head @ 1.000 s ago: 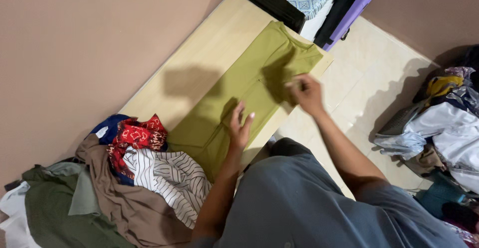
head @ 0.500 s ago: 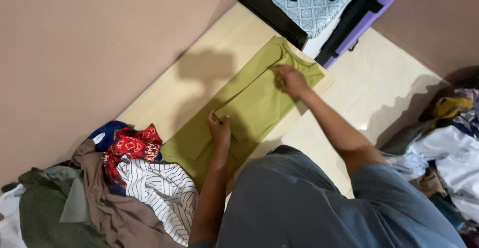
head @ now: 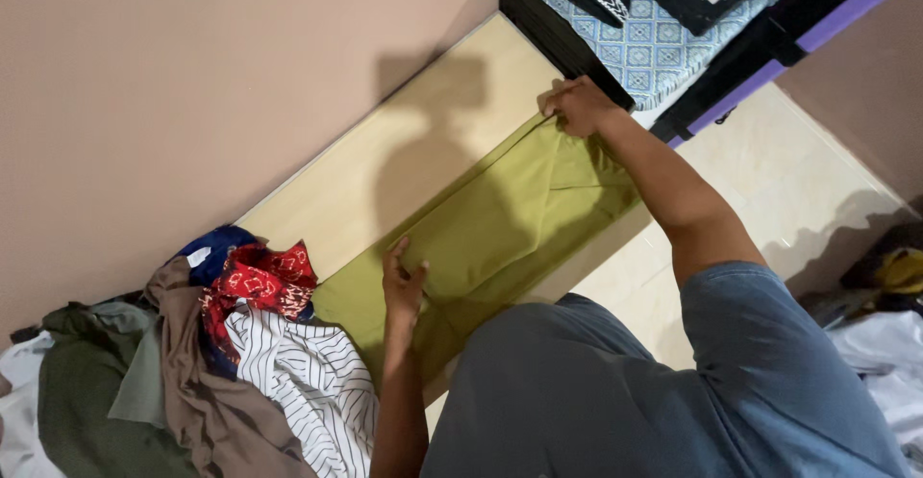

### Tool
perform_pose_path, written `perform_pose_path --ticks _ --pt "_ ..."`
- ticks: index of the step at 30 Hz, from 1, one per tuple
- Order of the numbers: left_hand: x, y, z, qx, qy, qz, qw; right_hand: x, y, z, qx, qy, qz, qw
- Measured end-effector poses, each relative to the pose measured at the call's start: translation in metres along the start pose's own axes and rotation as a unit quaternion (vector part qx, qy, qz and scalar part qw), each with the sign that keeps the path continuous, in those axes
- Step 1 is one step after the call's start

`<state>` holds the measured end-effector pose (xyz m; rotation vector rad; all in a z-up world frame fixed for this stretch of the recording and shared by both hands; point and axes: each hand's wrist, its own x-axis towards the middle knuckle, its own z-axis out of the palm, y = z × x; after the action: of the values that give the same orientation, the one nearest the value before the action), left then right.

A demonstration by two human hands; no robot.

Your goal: The person folds a green t-shirt on a table by tucking the sleeves and sides toward the center and then folding it into a rectangle, before placing it into a purple plastic storage cabinet.

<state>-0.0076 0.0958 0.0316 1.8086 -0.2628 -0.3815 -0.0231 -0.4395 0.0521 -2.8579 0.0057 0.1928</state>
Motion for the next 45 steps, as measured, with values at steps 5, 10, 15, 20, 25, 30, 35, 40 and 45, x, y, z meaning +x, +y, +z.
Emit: perform_pose_path --ticks 5,10,15,20,25,30,35,40,45 --pt "-0.002 0.019 -0.011 -0.051 -0.07 0.087 0.992 0.025 0.029 0.018 0.017 0.029 0.013 0.999" --pt "0.008 0.009 -0.016 -0.06 -0.049 -0.071 0.994 0.031 0.028 0.011 0.025 0.023 0.007 0.999" --pt "0.018 -0.007 -0.027 -0.079 -0.065 -0.004 0.995 0.03 0.017 0.001 0.009 0.003 0.033 0.999" --pt "0.019 -0.012 -0.028 -0.091 -0.055 -0.02 0.994 0.027 0.012 0.0 0.016 0.028 0.031 0.999" --pt "0.011 -0.015 -0.027 -0.021 -0.05 -0.017 0.998 0.019 0.003 0.011 -0.002 0.103 0.035 0.994" --pt "0.011 -0.011 -0.03 0.042 -0.065 0.013 0.997 0.01 -0.008 0.016 -0.021 0.157 0.026 0.987" --pt "0.011 0.01 -0.031 0.063 -0.069 -0.026 0.995 0.01 -0.028 0.015 -0.046 0.227 0.06 0.971" --pt "0.002 0.019 -0.032 0.063 -0.094 -0.008 0.993 -0.012 -0.096 0.026 0.018 0.314 0.044 0.948" --pt "0.001 0.02 -0.03 -0.059 -0.136 0.003 0.989 -0.028 -0.158 0.069 -0.014 0.143 0.121 0.982"
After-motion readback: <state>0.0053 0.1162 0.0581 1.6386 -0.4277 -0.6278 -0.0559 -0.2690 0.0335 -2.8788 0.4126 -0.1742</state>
